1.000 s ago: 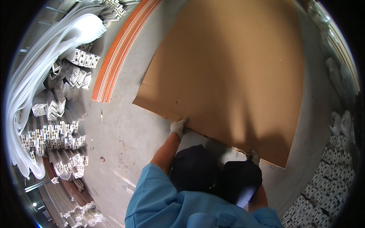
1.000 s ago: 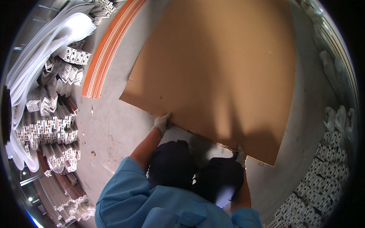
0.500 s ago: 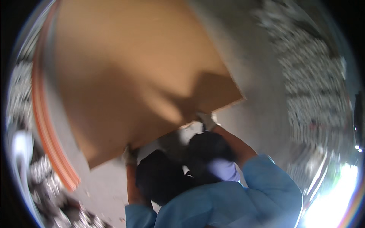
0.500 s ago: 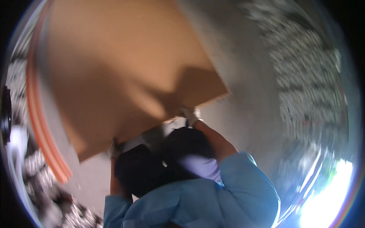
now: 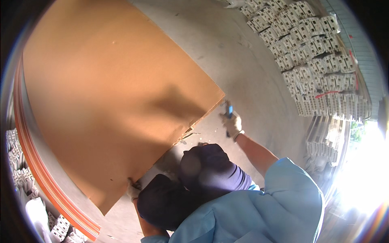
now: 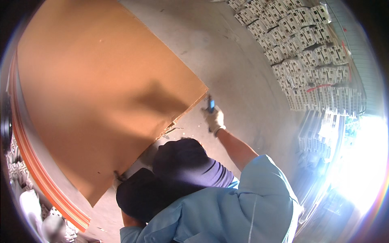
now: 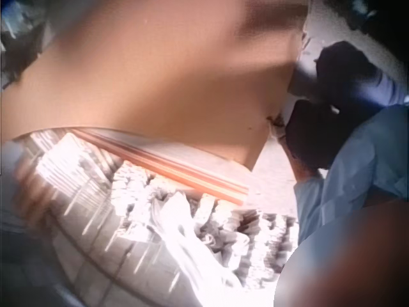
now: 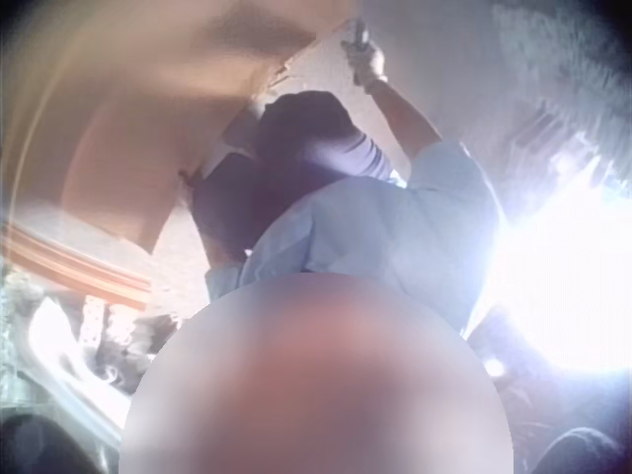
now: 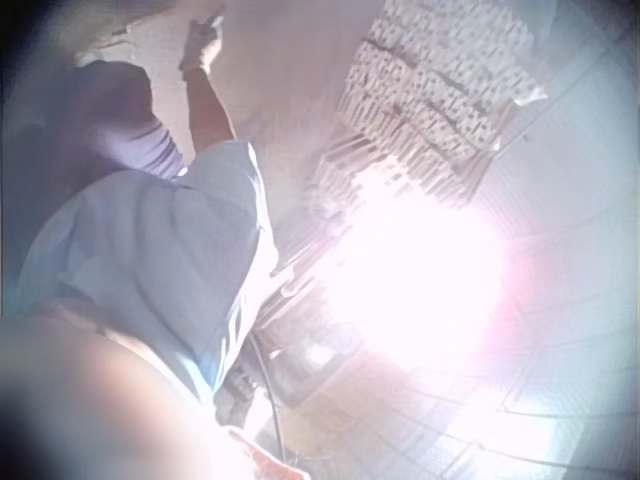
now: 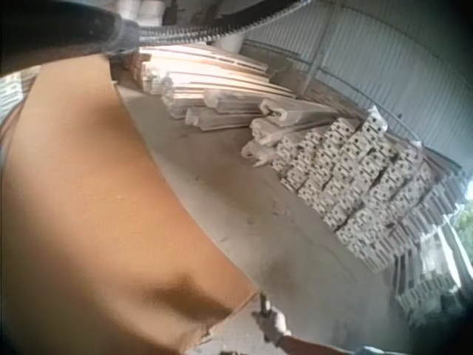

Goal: The person puts on gloves, then uses a utility knife to cut a large sheet of cardboard on the floor into smaller pieces. They repeatedly position, cut, and separate the cardboard sections.

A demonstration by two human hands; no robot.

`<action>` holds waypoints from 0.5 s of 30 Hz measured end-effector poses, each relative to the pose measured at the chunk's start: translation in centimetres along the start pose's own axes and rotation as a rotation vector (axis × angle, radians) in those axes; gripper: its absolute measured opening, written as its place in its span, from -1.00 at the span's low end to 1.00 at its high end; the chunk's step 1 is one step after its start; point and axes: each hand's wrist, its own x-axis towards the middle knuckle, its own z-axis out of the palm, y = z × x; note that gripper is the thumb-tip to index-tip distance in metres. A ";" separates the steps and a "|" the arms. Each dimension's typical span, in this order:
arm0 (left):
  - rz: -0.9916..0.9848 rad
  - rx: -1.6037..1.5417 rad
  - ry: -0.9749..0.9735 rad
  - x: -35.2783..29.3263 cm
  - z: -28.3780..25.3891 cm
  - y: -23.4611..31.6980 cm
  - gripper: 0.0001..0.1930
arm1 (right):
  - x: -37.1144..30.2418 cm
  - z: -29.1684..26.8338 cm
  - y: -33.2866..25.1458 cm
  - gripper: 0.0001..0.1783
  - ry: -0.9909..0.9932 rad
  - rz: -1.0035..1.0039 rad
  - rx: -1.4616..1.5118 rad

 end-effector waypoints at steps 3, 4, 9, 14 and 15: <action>-0.021 -0.002 0.000 0.6 -0.3 -0.2 -0.58 | 6.6 -3.1 -2.8 -0.78 0.082 -0.218 0.079; -0.020 -0.020 -0.020 0.8 -0.5 -0.2 -0.60 | 8.7 -3.1 -4.0 -0.79 0.114 -0.243 -0.024; -0.041 0.059 -0.061 1.9 -1.5 -0.5 -0.66 | 13.4 -0.3 -7.6 -0.76 -0.131 -0.216 -0.399; -0.006 0.057 -0.049 2.6 -1.4 -0.8 -0.68 | 13.2 0.9 -8.0 -0.68 -0.122 -0.201 -0.552; -0.025 0.079 0.000 2.5 -1.4 -0.7 -0.67 | 13.2 0.7 -8.0 -0.66 -0.129 -0.253 -0.584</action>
